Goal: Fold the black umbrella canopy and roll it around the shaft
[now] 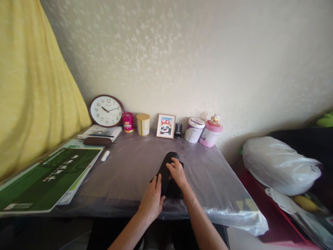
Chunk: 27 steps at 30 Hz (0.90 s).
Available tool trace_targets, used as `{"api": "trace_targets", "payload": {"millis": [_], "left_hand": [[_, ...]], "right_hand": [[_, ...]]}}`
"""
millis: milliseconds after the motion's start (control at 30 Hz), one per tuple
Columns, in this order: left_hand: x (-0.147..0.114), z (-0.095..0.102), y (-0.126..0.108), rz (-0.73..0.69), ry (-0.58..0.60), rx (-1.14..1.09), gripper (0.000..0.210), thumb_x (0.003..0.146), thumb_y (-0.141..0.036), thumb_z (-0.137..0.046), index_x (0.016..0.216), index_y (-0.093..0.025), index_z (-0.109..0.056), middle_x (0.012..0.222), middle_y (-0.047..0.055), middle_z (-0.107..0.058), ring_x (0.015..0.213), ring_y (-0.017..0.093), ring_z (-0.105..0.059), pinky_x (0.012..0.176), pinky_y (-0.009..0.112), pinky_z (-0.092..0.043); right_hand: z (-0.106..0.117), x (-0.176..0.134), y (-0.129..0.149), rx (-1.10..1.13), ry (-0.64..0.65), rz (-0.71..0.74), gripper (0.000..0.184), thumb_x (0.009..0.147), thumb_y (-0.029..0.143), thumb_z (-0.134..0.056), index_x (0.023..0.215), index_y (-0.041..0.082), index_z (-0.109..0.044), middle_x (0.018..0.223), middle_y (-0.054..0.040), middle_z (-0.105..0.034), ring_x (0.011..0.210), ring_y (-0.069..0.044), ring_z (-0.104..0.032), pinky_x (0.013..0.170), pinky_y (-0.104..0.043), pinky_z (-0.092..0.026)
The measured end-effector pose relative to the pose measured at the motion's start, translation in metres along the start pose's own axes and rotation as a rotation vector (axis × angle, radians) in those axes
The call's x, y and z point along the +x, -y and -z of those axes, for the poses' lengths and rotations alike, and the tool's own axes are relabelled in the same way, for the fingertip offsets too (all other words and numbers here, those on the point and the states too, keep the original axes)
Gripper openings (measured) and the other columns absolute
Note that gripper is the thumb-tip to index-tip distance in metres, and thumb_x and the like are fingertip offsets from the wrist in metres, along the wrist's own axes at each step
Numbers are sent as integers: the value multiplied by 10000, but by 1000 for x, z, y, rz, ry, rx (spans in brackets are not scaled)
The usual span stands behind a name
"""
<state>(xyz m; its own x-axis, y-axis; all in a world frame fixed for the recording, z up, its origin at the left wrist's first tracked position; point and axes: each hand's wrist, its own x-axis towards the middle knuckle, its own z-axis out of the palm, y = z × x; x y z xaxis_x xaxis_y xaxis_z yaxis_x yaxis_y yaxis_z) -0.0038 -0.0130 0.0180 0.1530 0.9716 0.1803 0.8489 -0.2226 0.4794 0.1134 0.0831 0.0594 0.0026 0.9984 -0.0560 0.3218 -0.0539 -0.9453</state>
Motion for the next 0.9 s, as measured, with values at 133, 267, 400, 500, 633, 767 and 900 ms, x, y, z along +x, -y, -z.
{"api": "trace_targets", "payload": {"millis": [133,267,400,500,633,767,900], "left_hand": [[0,-4,5,-30,-27,-27,708,740,-116,-465,1378,-117,-156,1424,195,-327,1313,286,-321,1043,448,-340],[0,-1,7,-52,-78,-124,852,750,-125,-485,1405,-164,59,1444,196,-288,1300,284,-345,1017,469,-368],[0,12,2,-42,-54,-215,903,763,-130,-487,1396,-204,153,1461,167,-263,1314,263,-326,1005,437,-381],[-1,16,0,-25,-18,-166,862,775,-143,-479,1409,-214,100,1382,163,-388,1244,270,-430,958,423,-418],[-2,9,4,-4,-14,-82,750,792,-174,-465,1415,-160,-47,1305,173,-453,1166,278,-501,947,417,-425],[-2,0,10,-5,-46,-61,661,799,-195,-460,1385,-136,-161,1318,171,-437,1187,283,-483,953,417,-426],[-2,-3,11,-36,-72,-76,625,802,-184,-444,1368,-130,-185,1315,163,-442,1192,264,-477,964,408,-419]], "right_hand": [[-11,5,-2,-123,24,12,426,821,237,-478,1223,125,-387,692,25,-617,359,-73,-524,368,-194,-440],[-17,3,4,-402,-18,99,394,834,233,-486,1202,102,-439,703,-12,-666,533,-116,-629,525,-201,-457],[-24,-3,10,-610,-65,169,406,845,244,-483,1218,86,-453,814,-80,-704,814,-199,-665,685,-257,-452],[-28,-7,11,-665,-71,188,368,869,247,-441,1206,102,-476,874,-110,-705,858,-220,-659,710,-284,-447],[-25,-13,9,-562,-44,243,304,886,228,-409,1161,149,-512,807,-55,-707,807,-185,-661,708,-263,-447],[-16,-29,4,-454,-16,416,266,901,219,-387,1101,211,-564,827,-10,-701,803,-146,-639,746,-245,-449],[-11,-37,-8,-551,-29,648,247,911,263,-414,975,235,-651,1057,-28,-671,1100,-177,-519,982,-337,-340]]}}
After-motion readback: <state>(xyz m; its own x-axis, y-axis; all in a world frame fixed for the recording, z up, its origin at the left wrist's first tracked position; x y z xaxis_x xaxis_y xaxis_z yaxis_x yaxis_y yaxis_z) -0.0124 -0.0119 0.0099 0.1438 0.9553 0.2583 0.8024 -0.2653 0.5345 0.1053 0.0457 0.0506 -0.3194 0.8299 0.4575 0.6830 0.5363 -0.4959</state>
